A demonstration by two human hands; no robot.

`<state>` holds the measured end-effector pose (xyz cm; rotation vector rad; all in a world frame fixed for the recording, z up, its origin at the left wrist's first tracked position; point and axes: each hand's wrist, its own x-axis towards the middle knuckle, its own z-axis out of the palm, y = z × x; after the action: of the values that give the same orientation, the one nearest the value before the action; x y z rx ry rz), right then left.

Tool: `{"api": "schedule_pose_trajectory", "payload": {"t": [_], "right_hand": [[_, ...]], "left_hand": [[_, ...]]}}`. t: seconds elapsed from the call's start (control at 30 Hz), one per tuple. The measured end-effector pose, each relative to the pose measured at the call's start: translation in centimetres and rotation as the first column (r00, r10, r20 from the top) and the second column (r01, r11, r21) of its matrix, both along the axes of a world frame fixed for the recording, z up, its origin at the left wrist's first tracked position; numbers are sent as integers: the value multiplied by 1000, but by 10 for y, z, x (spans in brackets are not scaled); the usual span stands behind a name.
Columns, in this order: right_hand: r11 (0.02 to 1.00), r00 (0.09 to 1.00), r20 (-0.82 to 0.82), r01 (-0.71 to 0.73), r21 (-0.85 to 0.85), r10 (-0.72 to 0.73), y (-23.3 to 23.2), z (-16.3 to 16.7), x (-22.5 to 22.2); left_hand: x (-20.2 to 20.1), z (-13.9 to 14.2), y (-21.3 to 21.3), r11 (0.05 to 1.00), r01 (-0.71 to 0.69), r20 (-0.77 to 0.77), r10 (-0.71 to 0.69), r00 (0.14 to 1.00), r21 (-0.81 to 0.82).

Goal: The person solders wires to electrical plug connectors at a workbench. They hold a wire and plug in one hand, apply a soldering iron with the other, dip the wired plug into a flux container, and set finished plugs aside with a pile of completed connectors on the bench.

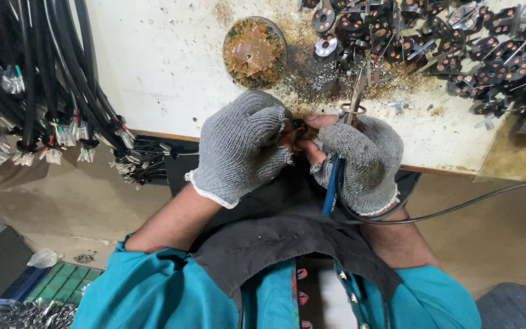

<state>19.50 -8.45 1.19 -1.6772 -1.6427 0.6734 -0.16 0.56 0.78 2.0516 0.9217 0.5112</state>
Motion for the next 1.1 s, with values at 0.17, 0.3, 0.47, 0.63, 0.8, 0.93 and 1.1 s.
{"api": "schedule_pose_trajectory", "payload": {"t": [0.17, 0.3, 0.47, 0.63, 0.8, 0.93, 1.1], "right_hand": [[925, 969, -172, 105, -364, -178, 7, 12, -6], [988, 989, 23, -150, 44, 150, 5, 24, 10], [979, 992, -21, -123, -165, 121, -32, 7, 23], [987, 984, -97, -153, -39, 148, -61, -41, 20], [961, 939, 244, -267, 77, 242, -59, -38, 31], [946, 917, 249, -325, 8, 312, -50, -29, 28], [939, 917, 205, -341, -35, 341, -49, -28, 26]], "left_hand": [[7, -1, -5, 996, -44, -11, 45, 999, 74], [9, -2, -6, 993, -46, -10, 47, 999, 111], [9, 0, -6, 991, -46, -22, 50, 999, 129], [8, 1, -4, 995, -31, -21, 33, 999, 99], [8, 1, -4, 994, -28, -12, 29, 999, 103], [7, -1, -6, 994, -38, 6, 38, 999, 102], [7, -5, -7, 994, -28, -4, 28, 1000, 103]]}}
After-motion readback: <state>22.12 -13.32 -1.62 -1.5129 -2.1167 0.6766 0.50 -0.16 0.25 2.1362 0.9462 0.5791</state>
